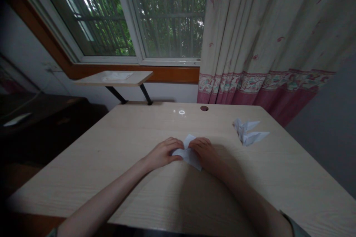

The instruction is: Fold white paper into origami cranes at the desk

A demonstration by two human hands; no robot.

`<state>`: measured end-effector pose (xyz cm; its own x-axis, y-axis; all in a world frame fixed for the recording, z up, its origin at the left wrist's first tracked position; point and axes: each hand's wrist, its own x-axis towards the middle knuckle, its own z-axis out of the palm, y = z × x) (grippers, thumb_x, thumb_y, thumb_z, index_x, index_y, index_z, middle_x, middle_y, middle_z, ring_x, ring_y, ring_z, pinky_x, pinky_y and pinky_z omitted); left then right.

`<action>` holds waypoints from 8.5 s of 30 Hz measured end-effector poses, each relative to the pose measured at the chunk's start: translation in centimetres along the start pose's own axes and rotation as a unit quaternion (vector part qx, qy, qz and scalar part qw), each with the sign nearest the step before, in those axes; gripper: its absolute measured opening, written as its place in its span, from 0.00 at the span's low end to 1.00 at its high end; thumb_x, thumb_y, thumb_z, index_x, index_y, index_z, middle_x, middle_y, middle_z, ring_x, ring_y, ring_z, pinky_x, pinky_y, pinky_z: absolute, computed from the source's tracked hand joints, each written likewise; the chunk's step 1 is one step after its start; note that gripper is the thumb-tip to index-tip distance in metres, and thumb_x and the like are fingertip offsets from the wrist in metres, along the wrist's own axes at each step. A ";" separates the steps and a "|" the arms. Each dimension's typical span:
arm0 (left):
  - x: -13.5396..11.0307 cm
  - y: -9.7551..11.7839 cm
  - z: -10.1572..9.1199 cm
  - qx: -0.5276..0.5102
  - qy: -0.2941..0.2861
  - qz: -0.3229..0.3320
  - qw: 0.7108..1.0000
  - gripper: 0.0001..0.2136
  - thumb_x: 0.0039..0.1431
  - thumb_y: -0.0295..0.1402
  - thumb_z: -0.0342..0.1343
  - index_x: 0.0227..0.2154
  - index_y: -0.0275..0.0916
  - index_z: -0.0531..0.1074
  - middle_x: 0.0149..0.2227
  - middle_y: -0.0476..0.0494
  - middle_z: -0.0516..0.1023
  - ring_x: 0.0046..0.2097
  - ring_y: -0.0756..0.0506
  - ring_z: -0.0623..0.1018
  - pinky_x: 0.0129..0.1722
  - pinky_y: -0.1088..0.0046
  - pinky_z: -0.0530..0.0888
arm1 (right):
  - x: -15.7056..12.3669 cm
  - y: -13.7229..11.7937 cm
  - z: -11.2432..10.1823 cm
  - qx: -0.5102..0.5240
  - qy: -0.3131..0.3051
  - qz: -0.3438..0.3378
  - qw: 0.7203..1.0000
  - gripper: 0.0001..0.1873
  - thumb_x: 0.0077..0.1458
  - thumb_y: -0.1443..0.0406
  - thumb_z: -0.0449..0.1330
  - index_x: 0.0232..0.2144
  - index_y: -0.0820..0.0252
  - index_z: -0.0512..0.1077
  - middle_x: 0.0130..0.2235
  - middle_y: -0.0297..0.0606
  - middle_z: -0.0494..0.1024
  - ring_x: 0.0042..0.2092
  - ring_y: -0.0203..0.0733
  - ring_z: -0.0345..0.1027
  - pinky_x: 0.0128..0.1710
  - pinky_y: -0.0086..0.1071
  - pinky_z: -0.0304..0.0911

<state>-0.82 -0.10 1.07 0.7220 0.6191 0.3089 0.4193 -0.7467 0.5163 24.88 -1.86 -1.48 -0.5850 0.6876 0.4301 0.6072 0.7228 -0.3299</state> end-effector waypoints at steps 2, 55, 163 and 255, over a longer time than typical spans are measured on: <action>-0.1 0.2 0.0 -0.005 0.002 -0.007 1.000 0.12 0.63 0.36 0.63 0.48 0.41 0.73 0.49 0.44 0.79 0.52 0.43 0.75 0.55 0.65 0.72 | -0.1 -0.2 -0.2 0.001 -0.006 0.005 1.000 0.24 0.57 0.77 0.52 0.51 0.53 0.72 0.49 0.41 0.78 0.54 0.46 0.70 0.57 0.48 0.65; -0.4 0.2 0.1 0.153 0.017 0.081 0.985 0.12 0.65 0.36 0.55 0.48 0.39 0.75 0.45 0.43 0.82 0.46 0.44 0.81 0.49 0.67 0.76 | -0.3 -2.2 -1.1 -0.073 -0.034 -0.033 0.996 0.22 0.60 0.65 0.55 0.55 0.58 0.72 0.54 0.46 0.78 0.54 0.50 0.70 0.57 0.50 0.63; 0.0 0.3 0.4 0.159 0.107 -0.067 0.979 0.12 0.58 0.37 0.66 0.45 0.46 0.76 0.51 0.47 0.76 0.53 0.41 0.72 0.53 0.60 0.67 | 0.9 -2.6 -3.5 -0.059 -0.139 0.003 0.989 0.16 0.67 0.63 0.53 0.51 0.56 0.78 0.61 0.39 0.73 0.65 0.47 0.61 0.66 0.48 0.55; -0.1 0.2 1.5 0.259 0.175 0.107 0.944 0.48 0.50 0.62 0.62 0.67 0.43 0.52 0.67 0.32 0.57 0.69 0.31 0.56 0.69 0.44 0.47 | -0.3 1.3 -0.9 -0.104 0.167 -0.059 0.979 0.28 0.65 0.60 0.56 0.66 0.50 0.59 0.59 0.42 0.75 0.62 0.53 0.64 0.63 0.60 0.55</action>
<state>0.04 -0.69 -0.08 0.6333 0.4147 0.6534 0.5623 -0.8267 -0.0203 26.33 -1.18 -1.33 -0.4715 0.5141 0.7165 0.6624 0.7428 -0.0971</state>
